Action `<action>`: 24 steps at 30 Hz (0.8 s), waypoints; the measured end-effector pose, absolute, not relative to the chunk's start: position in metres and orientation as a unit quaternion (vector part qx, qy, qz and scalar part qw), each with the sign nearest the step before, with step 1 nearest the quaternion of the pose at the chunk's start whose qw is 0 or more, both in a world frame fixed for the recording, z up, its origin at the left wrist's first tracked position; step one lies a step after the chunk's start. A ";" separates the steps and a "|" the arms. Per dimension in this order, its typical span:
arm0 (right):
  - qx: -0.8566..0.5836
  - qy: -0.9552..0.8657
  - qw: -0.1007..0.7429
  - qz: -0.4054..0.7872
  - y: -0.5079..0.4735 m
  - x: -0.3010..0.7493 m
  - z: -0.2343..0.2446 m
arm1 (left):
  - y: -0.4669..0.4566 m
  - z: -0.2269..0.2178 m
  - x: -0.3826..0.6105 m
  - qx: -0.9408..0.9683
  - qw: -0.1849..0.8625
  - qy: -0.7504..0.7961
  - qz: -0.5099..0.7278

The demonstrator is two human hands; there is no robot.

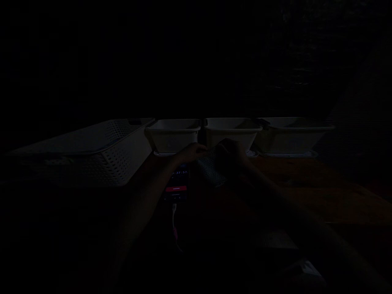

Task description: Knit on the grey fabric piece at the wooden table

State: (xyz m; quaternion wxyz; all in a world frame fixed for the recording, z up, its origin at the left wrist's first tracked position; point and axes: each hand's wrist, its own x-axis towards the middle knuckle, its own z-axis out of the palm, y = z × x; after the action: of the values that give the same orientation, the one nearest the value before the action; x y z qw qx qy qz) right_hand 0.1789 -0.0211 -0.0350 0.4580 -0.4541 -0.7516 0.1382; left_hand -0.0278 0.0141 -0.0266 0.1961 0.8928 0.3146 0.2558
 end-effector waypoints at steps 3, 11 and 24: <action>-0.464 -0.731 0.487 0.117 -0.025 0.182 -0.032 | 0.020 -0.028 -0.033 0.888 0.193 0.326 0.261; -0.488 -0.713 0.490 0.116 -0.033 0.181 -0.030 | 0.032 -0.031 -0.039 0.876 0.186 0.340 0.288; -0.488 -0.684 0.529 0.116 -0.025 0.190 -0.029 | 0.035 -0.034 -0.042 0.798 0.327 0.367 0.349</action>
State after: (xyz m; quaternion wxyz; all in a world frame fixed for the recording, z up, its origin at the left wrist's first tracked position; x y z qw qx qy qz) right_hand 0.1900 -0.0251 -0.0294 0.5294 -0.4881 -0.6841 0.1160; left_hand -0.0419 0.0350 -0.0344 0.3273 0.7977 0.3667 0.3494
